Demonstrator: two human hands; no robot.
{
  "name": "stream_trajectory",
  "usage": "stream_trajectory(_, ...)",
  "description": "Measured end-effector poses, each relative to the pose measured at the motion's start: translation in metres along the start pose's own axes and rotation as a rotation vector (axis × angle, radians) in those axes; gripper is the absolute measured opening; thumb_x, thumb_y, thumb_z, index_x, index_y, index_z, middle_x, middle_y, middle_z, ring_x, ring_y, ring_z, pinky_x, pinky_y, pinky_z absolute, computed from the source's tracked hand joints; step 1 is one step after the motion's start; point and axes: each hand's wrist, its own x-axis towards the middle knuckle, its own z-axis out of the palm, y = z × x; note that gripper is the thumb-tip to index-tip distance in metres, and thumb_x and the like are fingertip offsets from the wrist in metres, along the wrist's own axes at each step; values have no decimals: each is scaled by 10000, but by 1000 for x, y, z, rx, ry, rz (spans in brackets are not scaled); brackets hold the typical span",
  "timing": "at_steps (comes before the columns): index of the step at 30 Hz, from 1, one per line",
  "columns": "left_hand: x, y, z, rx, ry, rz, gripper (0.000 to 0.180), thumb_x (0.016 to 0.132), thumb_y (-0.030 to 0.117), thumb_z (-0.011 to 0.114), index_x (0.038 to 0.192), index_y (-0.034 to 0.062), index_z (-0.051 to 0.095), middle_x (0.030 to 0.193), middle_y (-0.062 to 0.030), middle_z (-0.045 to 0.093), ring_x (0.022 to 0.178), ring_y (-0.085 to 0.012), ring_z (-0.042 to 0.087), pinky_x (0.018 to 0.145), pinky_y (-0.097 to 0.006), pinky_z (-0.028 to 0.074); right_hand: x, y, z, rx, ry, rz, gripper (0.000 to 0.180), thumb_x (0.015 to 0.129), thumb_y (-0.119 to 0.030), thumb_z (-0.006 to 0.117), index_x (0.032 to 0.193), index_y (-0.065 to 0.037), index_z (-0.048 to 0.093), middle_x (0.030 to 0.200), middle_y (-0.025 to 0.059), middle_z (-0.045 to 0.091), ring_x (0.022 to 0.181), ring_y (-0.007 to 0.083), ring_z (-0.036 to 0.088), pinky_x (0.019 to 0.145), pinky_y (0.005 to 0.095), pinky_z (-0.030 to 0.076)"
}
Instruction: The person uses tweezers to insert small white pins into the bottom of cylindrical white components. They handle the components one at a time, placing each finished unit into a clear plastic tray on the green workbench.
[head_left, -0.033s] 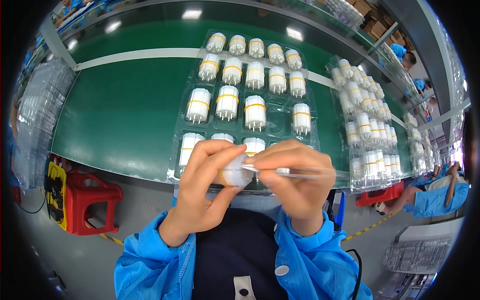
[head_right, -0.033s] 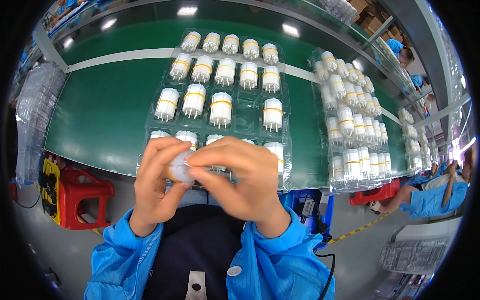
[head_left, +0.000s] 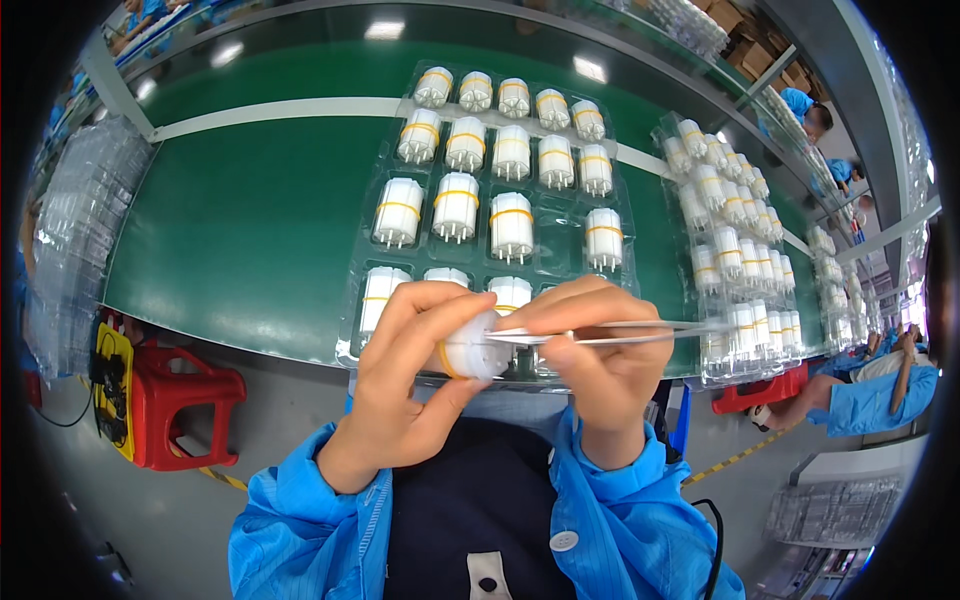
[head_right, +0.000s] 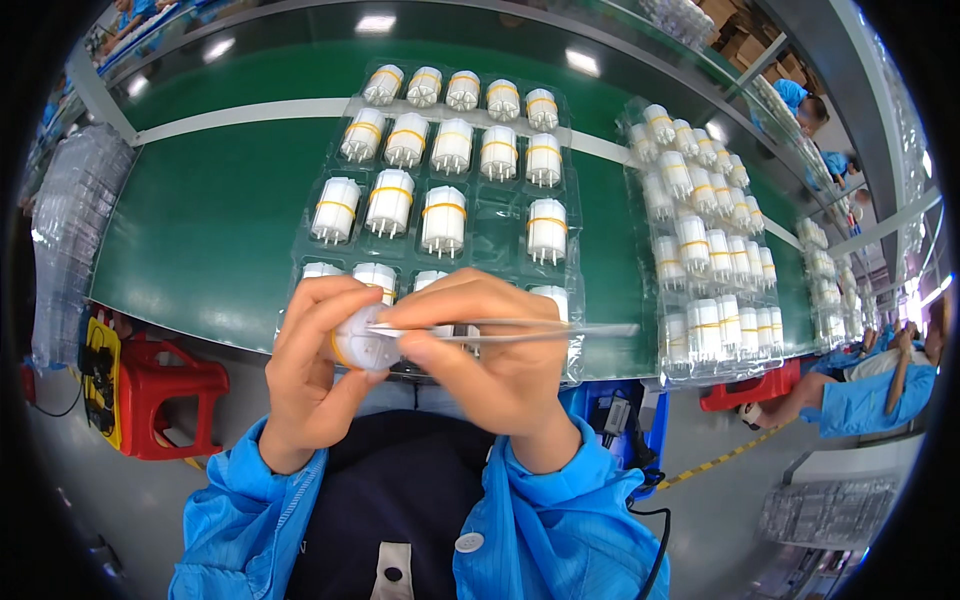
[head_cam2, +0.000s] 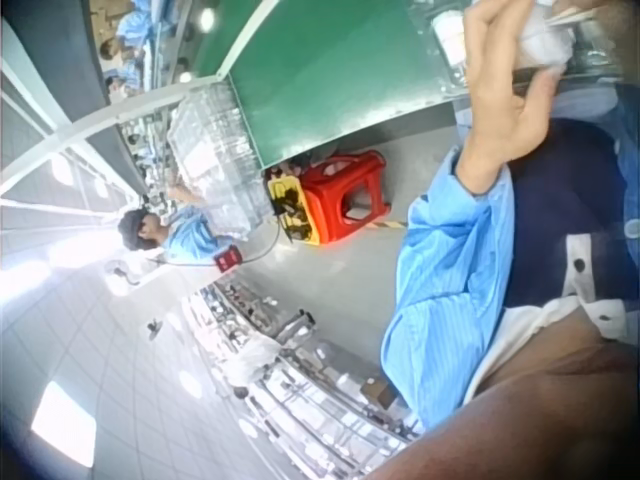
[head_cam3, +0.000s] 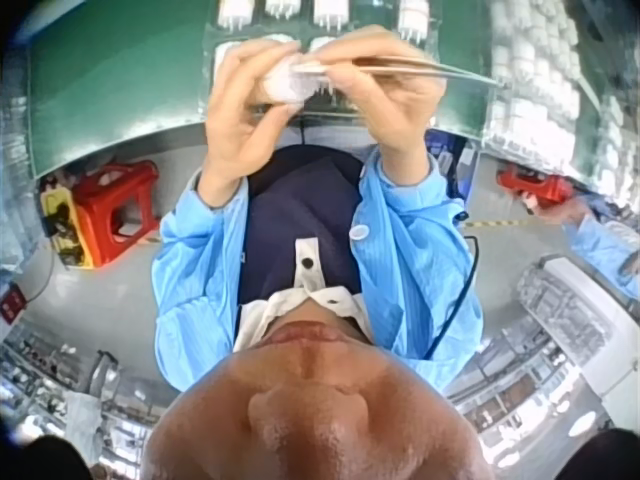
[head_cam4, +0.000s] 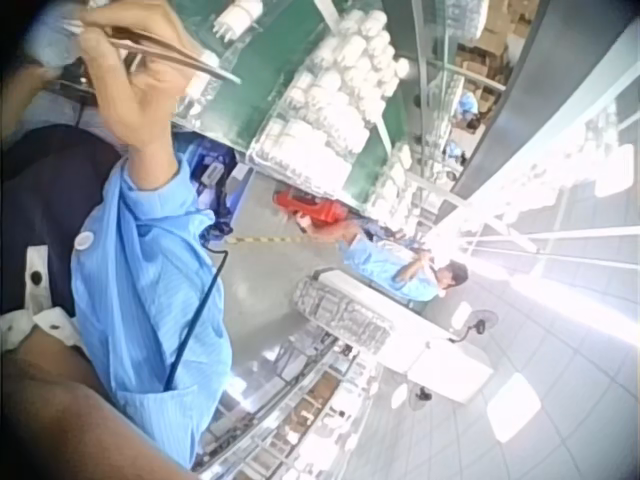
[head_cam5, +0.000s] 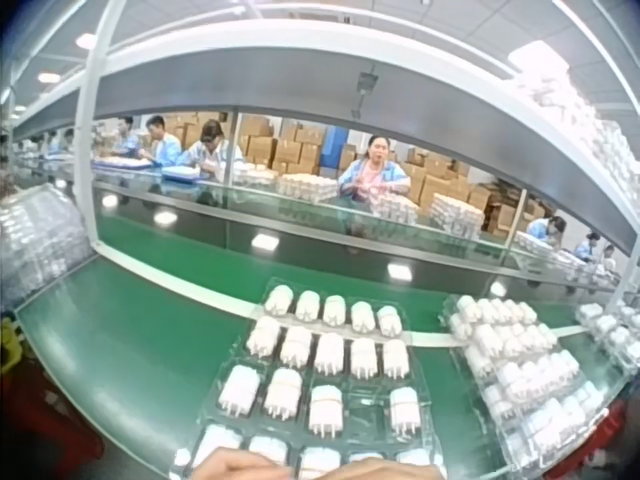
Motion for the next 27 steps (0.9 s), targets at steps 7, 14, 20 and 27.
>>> stream_trajectory(7, -2, -1, 1, -160, -1, -60, 531, 778, -46, 694, 1289, -53, 552, 1197, -185, 517, 1081, -259, 564, 893, -320, 493, -9, 5, 6, 40, 87, -11, 143, 806, 14, 706, 945, 42, 692, 900, 174, 728, 815, 233, 698, 729, 315, 550)
stream_trajectory(14, -3, -2, 2, -148, 1, -51, 538, 775, -57, 691, 1294, -52, 549, 1205, -185, 509, 1079, -254, 565, 890, -314, 498, -3, 5, 4, -76, 6, -138, 136, 770, 18, 729, 904, 34, 713, 868, 171, 725, 783, 273, 713, 684, 331, 568)
stream_trajectory(20, -4, -2, 5, -129, 16, -34, 550, 754, -79, 687, 1287, -54, 552, 1195, -188, 518, 1076, -269, 566, 887, -326, 492, 1, -2, 6, -139, -11, -153, 86, 773, -31, 725, 839, 23, 708, 805, 167, 715, 756, 275, 708, 679, 342, 559)
stream_trajectory(27, -6, -10, 8, -34, 42, -51, 576, 699, -109, 674, 1262, -32, 577, 1190, -214, 537, 1049, -313, 586, 895, -363, 487, 13, -14, -1, -383, -193, -138, 114, 757, 1, 727, 868, 13, 704, 820, 143, 706, 730, 259, 690, 649, 329, 546)
